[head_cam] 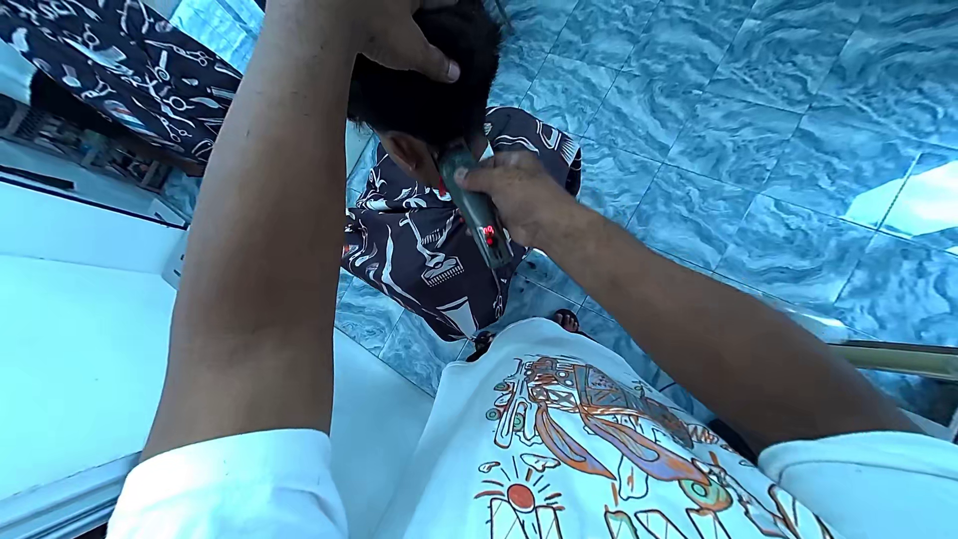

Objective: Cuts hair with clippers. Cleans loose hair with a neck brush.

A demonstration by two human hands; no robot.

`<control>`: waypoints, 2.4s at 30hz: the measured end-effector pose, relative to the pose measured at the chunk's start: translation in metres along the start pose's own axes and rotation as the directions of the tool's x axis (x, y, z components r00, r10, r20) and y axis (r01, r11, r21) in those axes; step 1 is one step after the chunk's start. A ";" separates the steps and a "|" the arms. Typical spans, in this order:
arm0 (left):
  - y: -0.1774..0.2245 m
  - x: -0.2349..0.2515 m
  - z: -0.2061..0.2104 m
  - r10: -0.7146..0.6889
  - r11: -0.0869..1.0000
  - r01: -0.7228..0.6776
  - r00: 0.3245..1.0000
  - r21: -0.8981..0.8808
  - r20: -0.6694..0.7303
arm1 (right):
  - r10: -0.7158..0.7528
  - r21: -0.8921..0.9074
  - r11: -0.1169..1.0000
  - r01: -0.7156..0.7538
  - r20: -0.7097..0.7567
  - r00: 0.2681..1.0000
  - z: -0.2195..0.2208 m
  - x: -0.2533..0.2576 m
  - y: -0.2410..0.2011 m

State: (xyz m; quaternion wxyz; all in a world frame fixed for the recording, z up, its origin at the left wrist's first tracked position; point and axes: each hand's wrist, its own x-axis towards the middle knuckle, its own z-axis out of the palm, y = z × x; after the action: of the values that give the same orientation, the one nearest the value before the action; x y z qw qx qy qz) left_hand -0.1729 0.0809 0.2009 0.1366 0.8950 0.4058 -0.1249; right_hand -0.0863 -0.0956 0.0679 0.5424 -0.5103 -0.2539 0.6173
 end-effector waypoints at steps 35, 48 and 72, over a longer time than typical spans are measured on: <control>-0.002 0.011 -0.004 0.020 0.968 -0.016 1.000 0.252 -0.013 | -0.221 -0.164 0.964 0.208 -0.067 0.973 0.024 0.013 0.020; -0.006 0.010 -0.004 0.044 0.968 -0.039 0.999 0.248 -0.018 | -0.191 -0.158 0.971 0.177 -0.076 0.979 0.029 0.010 0.022; -0.006 0.007 -0.004 0.059 0.972 -0.053 0.998 0.230 -0.020 | 0.064 -0.003 0.998 -0.065 -0.174 0.983 0.025 0.003 0.040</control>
State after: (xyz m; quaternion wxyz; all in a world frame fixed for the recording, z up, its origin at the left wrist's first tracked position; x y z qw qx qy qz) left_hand -0.1727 0.0904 0.2012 0.0305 0.9175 0.3652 -0.1548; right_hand -0.1252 -0.0978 0.0407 0.5399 -0.5726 -0.1915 0.5865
